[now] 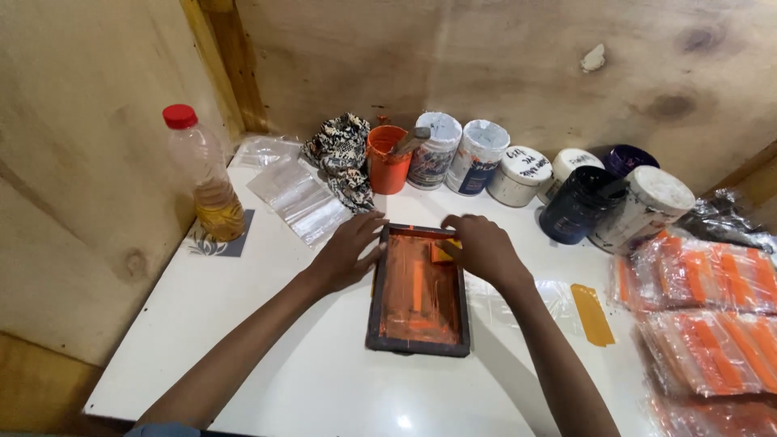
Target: The person is manually screen printing a design onto small plastic bags using a small frame, orange ink, and a squeegee.
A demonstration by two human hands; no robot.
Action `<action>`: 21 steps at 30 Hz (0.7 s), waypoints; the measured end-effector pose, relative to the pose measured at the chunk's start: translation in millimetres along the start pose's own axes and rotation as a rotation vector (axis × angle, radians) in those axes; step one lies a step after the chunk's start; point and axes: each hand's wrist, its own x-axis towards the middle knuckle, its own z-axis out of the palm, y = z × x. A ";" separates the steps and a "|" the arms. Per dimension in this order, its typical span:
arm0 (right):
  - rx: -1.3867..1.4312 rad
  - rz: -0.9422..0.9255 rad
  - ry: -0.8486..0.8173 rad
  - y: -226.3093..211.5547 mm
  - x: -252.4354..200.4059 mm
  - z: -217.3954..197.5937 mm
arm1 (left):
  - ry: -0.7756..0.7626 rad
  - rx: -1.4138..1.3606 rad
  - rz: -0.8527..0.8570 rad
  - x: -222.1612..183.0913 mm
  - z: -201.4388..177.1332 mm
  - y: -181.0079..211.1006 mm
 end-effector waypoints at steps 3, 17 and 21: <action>0.046 0.077 -0.125 25.1 6.6 4.5 | -0.043 -0.003 0.022 -2.2 -1.8 5.2; 0.185 0.148 -0.215 11.5 -0.3 -25.2 | -0.193 -0.004 -0.021 -4.6 -8.4 10.0; 0.229 0.129 -0.184 1.8 -3.1 -31.8 | -0.209 -0.014 -0.010 -5.9 -4.3 5.1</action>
